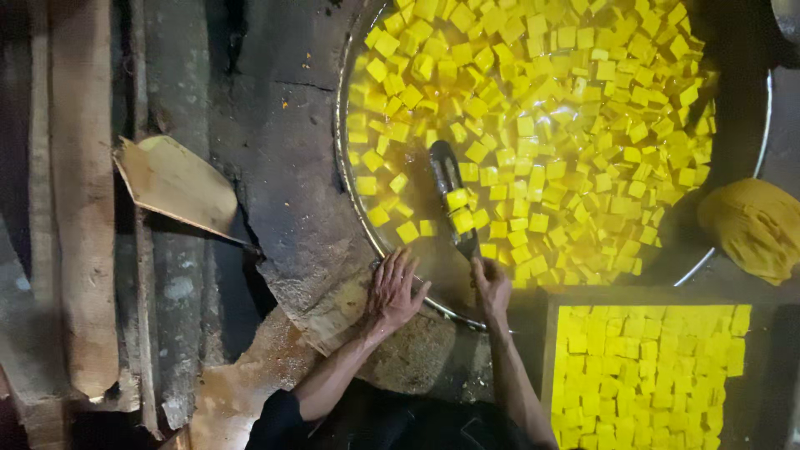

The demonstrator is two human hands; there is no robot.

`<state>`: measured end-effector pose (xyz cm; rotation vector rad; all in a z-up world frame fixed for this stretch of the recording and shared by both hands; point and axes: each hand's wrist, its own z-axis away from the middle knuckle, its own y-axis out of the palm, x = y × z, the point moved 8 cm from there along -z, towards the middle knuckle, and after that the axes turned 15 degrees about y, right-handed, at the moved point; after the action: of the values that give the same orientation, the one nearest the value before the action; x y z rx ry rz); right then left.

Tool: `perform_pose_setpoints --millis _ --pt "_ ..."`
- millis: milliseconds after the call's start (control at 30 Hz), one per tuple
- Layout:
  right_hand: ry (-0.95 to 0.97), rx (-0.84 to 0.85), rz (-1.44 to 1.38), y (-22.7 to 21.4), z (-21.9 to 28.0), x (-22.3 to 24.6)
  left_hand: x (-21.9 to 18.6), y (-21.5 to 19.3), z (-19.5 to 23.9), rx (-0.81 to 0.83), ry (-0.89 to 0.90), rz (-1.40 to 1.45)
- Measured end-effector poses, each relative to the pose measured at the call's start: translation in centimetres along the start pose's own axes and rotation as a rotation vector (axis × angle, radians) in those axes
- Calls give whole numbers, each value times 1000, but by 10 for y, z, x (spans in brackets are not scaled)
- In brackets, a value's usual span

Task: The person uses a slotted spoon to scoop yellow cubed food from a large steaming pot and transfers it into a wooden tray. The person repeatedly scoops and arranges the cubes in the tray.

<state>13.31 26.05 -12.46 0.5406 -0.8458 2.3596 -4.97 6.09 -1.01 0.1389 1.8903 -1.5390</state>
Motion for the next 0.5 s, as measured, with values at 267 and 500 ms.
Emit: perform_pose_setpoints --millis 267,500 --pt "-186 -290 342 -73 48 -1 1 -9 5 -80 19 56" --pt "-114 -319 500 -57 64 9 -1 -16 1 -77 27 38"
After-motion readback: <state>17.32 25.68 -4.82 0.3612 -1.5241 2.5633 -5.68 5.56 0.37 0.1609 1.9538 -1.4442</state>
